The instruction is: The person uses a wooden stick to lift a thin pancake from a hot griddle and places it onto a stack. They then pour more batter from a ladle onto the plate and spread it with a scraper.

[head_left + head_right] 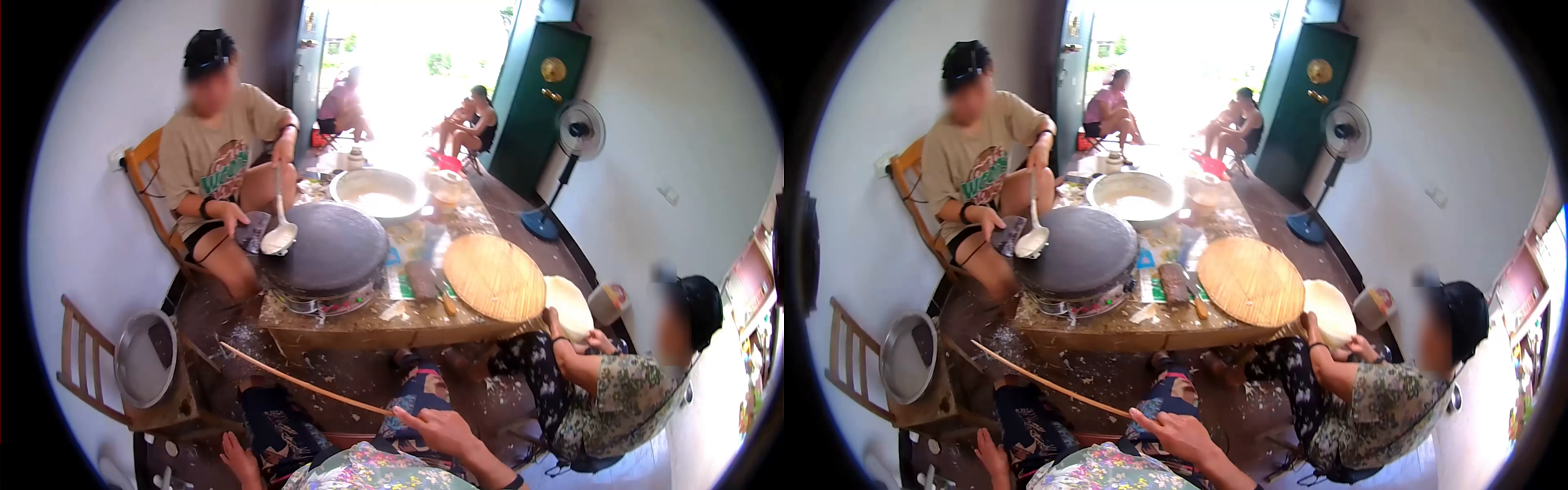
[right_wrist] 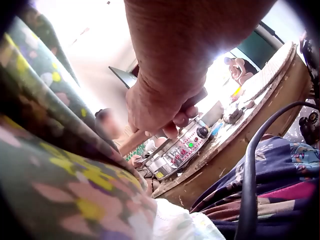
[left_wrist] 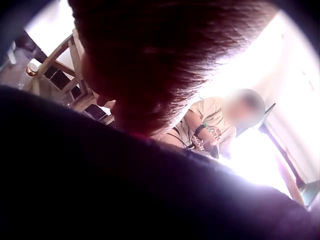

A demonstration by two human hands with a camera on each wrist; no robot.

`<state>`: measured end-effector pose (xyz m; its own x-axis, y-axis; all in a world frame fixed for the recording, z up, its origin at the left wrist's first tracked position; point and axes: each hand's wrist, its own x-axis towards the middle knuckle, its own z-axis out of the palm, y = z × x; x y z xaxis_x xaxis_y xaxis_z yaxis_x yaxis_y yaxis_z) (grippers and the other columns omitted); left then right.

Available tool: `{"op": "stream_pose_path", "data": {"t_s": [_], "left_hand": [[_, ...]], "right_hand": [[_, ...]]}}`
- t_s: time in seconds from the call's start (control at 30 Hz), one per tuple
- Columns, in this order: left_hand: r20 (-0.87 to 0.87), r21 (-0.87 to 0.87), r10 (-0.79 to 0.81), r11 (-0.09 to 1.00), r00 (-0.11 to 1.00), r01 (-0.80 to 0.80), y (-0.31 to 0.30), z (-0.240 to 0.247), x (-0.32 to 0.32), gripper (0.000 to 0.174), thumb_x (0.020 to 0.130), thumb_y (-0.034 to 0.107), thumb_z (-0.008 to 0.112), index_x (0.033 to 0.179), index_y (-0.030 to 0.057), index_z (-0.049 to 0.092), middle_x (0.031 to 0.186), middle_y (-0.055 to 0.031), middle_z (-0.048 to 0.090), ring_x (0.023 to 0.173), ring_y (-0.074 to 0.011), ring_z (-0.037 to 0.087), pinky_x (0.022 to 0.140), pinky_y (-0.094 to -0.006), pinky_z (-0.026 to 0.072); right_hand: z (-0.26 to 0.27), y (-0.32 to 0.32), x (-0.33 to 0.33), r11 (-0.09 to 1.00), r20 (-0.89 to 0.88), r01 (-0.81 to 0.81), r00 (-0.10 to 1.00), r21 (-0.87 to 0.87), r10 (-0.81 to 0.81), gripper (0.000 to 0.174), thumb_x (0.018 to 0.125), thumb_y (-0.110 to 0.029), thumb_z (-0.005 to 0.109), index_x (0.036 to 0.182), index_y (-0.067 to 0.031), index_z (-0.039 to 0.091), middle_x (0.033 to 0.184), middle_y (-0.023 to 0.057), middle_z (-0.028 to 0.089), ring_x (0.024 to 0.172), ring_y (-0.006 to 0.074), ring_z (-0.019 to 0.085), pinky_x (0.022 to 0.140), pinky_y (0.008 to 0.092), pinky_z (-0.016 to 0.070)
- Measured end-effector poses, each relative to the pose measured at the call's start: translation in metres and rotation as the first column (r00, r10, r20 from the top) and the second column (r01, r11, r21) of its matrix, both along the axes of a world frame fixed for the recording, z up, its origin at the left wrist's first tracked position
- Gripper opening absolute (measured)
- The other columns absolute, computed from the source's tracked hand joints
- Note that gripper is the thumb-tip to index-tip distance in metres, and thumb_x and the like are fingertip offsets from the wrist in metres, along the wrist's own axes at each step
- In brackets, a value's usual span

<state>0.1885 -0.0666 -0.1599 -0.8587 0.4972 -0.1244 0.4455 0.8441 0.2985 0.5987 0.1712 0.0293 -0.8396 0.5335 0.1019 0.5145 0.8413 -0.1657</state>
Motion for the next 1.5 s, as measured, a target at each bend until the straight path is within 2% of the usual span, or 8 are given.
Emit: {"op": "stream_pose_path", "data": {"t_s": [0.17,0.5,0.87,1.37,1.5], "left_hand": [[-0.013,0.047,-0.020,0.999,1.000,0.020,-0.002,-0.004,0.000,0.071,0.079,0.003,0.068,0.144,0.0020,0.038,0.153,-0.0154,0.031,0.142,-0.0342,0.030,0.113,-0.0600,0.0204],[0.015,0.020,0.008,1.000,1.000,-0.008,-0.009,-0.019,-0.004,0.071,0.078,0.006,0.069,0.143,0.0052,0.040,0.155,-0.0143,0.029,0.142,-0.0333,0.029,0.112,-0.0607,0.0213],[0.040,-0.037,0.009,0.999,0.999,-0.007,-0.003,-0.012,-0.002,0.070,0.079,0.005,0.068,0.144,0.0054,0.040,0.155,-0.0132,0.028,0.141,-0.0323,0.032,0.112,-0.0602,0.0219],[0.003,-0.023,-0.062,0.998,0.998,0.062,-0.004,-0.012,-0.003,0.068,0.080,0.006,0.063,0.143,0.0035,0.039,0.154,-0.0177,0.028,0.139,-0.0375,0.033,0.109,-0.0645,0.0221],[0.019,-0.067,-0.035,0.997,0.999,0.036,0.000,-0.007,-0.001,0.069,0.080,0.007,0.064,0.144,0.0036,0.039,0.154,-0.0178,0.029,0.139,-0.0381,0.033,0.109,-0.0645,0.0221]], "right_hand": [[0.001,0.000,-0.008,0.999,0.005,-0.035,0.999,0.016,0.035,0.083,0.076,-0.005,0.061,0.152,-0.0266,0.033,0.074,0.0043,0.052,0.069,0.0219,0.062,0.057,0.0349,0.0499],[0.008,0.002,-0.022,0.994,0.020,-0.110,0.994,0.000,0.110,0.086,0.076,-0.010,0.066,0.153,-0.0243,0.029,0.076,0.0058,0.052,0.069,0.0223,0.062,0.056,0.0343,0.0496],[0.008,0.001,-0.019,0.996,-0.016,-0.086,0.996,-0.018,0.086,0.086,0.075,-0.010,0.066,0.153,-0.0255,0.030,0.076,0.0052,0.052,0.070,0.0221,0.063,0.056,0.0333,0.0498],[0.000,0.003,-0.003,0.999,-0.041,-0.034,0.999,-0.005,0.033,0.082,0.078,-0.009,0.062,0.152,-0.0253,0.032,0.075,0.0036,0.052,0.068,0.0206,0.062,0.055,0.0330,0.0494],[-0.005,0.003,0.000,1.000,-0.046,-0.023,0.999,-0.004,0.023,0.081,0.079,-0.010,0.061,0.152,-0.0253,0.031,0.075,0.0042,0.051,0.069,0.0208,0.062,0.056,0.0331,0.0494]]}}
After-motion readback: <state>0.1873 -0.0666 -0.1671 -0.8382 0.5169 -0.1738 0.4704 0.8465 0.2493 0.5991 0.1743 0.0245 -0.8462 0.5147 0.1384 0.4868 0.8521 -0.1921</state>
